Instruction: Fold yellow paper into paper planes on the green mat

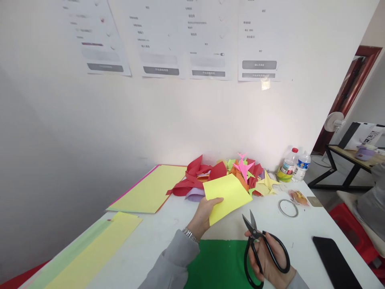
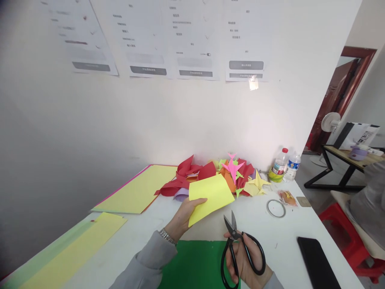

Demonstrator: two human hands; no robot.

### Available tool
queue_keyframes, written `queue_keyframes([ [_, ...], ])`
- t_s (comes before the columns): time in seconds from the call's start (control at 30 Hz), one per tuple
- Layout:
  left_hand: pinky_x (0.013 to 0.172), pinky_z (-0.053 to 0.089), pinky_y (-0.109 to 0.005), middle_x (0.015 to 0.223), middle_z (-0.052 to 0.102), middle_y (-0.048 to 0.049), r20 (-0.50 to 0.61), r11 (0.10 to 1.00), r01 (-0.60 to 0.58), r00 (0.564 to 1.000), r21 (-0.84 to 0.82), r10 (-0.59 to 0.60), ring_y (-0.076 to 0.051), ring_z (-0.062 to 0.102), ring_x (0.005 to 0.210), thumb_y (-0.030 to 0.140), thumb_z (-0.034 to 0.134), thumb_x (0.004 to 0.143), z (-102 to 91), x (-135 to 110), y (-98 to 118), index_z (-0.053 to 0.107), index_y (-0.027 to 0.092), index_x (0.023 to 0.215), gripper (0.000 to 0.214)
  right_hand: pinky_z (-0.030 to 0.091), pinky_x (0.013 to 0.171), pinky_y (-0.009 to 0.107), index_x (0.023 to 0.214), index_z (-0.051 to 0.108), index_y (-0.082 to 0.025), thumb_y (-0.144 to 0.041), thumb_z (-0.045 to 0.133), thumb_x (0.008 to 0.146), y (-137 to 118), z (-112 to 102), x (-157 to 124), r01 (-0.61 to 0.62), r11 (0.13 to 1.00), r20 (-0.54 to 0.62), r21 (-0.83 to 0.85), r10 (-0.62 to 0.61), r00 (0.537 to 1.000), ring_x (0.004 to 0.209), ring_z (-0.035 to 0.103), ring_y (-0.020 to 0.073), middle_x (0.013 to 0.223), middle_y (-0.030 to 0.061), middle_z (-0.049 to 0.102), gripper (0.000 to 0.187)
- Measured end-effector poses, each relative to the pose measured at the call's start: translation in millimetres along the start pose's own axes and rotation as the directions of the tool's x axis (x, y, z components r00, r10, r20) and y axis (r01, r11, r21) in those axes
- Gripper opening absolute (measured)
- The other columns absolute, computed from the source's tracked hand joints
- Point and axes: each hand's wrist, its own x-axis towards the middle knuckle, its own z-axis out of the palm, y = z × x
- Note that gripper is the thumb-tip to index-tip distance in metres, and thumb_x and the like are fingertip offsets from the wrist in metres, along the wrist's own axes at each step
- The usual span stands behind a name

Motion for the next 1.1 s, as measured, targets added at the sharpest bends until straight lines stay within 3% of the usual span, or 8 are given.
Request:
queue_keyframes([
  [0.2,0.072,0.060,-0.044,0.100,0.075,-0.0157,0.042,0.998,0.053,0.998,-0.018,-0.053,-0.032,0.073,0.086,0.009,0.070,0.073,-34.0,-32,-16,0.055,0.013,0.124,0.053,0.037,0.034,0.020,0.127,0.055,-0.011,-0.057,0.046,0.091,-4,2,-1,0.058,0.998,0.018,0.012,-0.058,0.998,0.047,0.057,0.0152,0.067,0.0080,0.065,0.059],
  [0.37,0.073,0.061,-0.039,0.094,0.076,-0.0120,-0.112,0.995,0.005,0.994,-0.095,-0.015,-0.028,0.073,0.085,0.010,0.064,0.080,-55.4,-35,-43,0.057,0.013,0.121,0.042,0.035,0.036,0.019,0.128,0.053,-0.012,-0.059,0.050,0.088,-5,10,-5,-0.025,0.999,0.041,-0.034,0.027,0.999,0.046,0.057,0.0143,0.068,0.0061,0.065,0.062],
  [0.7,0.072,0.061,-0.037,0.099,0.075,-0.0088,-0.188,0.995,0.015,0.982,-0.103,-0.034,-0.025,0.073,0.083,0.013,0.066,0.082,-63.7,-22,-58,0.057,0.017,0.121,0.040,0.043,0.037,0.021,0.119,0.056,-0.011,-0.059,0.054,0.086,7,16,-9,-0.047,0.992,0.080,-0.121,0.057,0.995,0.049,0.061,0.0162,0.068,0.0085,0.067,0.058],
  [1.1,0.073,0.061,-0.038,0.102,0.075,-0.0068,-0.198,0.993,0.036,0.978,-0.115,-0.059,-0.026,0.072,0.089,0.016,0.066,0.083,-61.2,-27,-55,0.058,0.022,0.120,0.039,0.040,0.037,0.019,0.122,0.055,-0.011,-0.061,0.050,0.088,15,19,-3,-0.101,0.985,0.078,-0.143,0.113,0.991,0.046,0.059,0.0141,0.066,0.0079,0.066,0.061],
])
